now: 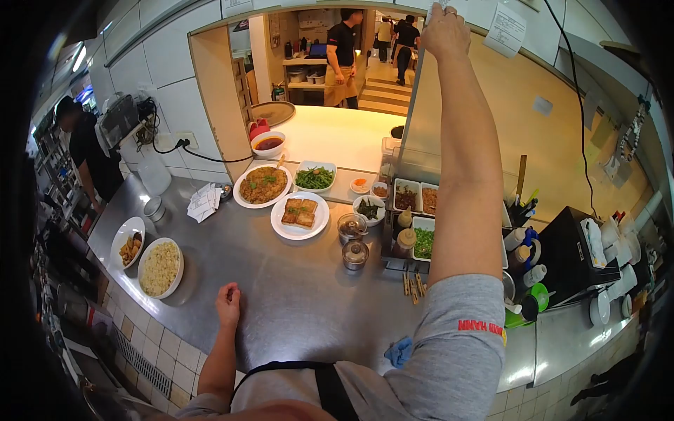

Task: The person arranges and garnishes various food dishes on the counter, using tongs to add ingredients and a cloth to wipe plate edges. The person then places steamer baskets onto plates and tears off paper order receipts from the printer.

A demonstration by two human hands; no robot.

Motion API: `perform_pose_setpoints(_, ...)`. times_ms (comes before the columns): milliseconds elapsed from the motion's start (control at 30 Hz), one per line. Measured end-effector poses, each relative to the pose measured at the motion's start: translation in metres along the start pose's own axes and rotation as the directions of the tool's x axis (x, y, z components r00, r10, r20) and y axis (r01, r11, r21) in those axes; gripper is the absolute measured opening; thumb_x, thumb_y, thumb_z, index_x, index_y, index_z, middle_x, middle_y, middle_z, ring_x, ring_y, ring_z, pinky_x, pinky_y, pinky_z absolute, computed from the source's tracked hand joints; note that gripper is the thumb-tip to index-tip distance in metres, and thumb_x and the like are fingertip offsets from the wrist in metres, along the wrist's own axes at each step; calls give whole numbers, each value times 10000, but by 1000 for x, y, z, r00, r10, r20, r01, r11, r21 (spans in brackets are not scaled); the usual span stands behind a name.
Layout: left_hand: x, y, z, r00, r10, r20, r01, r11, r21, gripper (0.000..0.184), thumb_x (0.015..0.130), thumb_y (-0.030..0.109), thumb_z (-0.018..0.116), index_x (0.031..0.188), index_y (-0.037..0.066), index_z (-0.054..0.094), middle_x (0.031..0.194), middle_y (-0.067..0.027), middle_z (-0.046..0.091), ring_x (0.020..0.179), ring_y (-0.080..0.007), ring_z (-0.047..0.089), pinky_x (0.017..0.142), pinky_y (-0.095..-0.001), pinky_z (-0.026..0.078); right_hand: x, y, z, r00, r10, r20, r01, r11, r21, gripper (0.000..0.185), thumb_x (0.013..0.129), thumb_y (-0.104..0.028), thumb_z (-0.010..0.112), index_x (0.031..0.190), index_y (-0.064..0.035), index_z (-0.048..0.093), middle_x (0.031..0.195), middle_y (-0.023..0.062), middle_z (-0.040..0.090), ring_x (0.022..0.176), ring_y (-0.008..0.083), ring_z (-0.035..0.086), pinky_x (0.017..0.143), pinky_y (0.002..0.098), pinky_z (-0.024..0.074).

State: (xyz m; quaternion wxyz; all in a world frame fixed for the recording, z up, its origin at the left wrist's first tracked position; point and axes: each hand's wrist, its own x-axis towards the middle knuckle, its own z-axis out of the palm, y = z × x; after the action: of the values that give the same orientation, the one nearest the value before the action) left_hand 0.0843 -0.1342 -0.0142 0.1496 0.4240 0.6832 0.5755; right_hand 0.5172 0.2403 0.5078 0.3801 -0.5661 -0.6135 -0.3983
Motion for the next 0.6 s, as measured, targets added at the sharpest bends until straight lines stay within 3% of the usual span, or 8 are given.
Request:
perform_pose_setpoints(167, 2, -5, 2, 1000, -3, -3, 3, 1000, -21, 143, 833, 23, 593, 968, 12, 641, 855, -28, 563, 744, -100, 546, 677, -229, 460, 9, 1, 1, 1000, 9, 27, -8, 998, -58, 561, 810, -191, 545, 1347, -78, 424, 1323, 200, 474, 1151, 352, 527, 927, 447, 468)
perform_pose_setpoints(267, 0, 1, 0, 999, -45, 28, 46, 999, -27, 156, 843, 29, 589, 992, 16, 633, 888, -16, 577, 803, -101, 564, 753, -231, 463, 12, 2, 4, 999, 19, 25, -18, 998, -54, 572, 809, -206, 550, 1360, -132, 419, 1320, 210, 473, 1143, 356, 535, 921, 459, 470)
perform_pose_setpoints(367, 1, -1, -1, 999, -37, 32, 37, 999, -2, 151, 848, 33, 588, 991, 14, 632, 889, -14, 574, 804, -103, 565, 755, -230, 463, 2, -9, -25, 989, -14, 145, 18, 1000, -25, 577, 804, -222, 559, 1364, -201, 422, 1319, 219, 470, 1150, 358, 531, 932, 444, 467)
perform_pose_setpoints(467, 1, 0, 2, 1000, -5, -15, 4, 1000, -26, 140, 827, 31, 600, 957, 5, 643, 840, -36, 575, 731, -108, 544, 663, -240, 459, 11, 6, -5, 985, -76, 157, 82, 996, -33, 598, 788, -240, 587, 1362, -280, 422, 1294, 226, 491, 1165, 361, 517, 943, 433, 462)
perform_pose_setpoints(567, 1, 10, 0, 1000, 3, -14, -2, 999, 48, 148, 818, 36, 602, 956, 7, 644, 837, -50, 583, 732, -119, 553, 664, -245, 460, 10, 13, 11, 997, -70, 10, 66, 970, 234, 600, 773, -264, 606, 1348, -264, 432, 1266, 226, 516, 1175, 365, 505, 949, 424, 454)
perform_pose_setpoints(600, 2, 10, -1, 1000, 13, -17, -12, 998, 59, 151, 814, 38, 604, 956, 9, 645, 837, -54, 585, 733, -125, 556, 668, -248, 462, 4, 13, 16, 999, -46, -21, 50, 961, 274, 562, 779, -242, 607, 1319, -215, 458, 1262, 210, 522, 1157, 359, 515, 934, 433, 456)
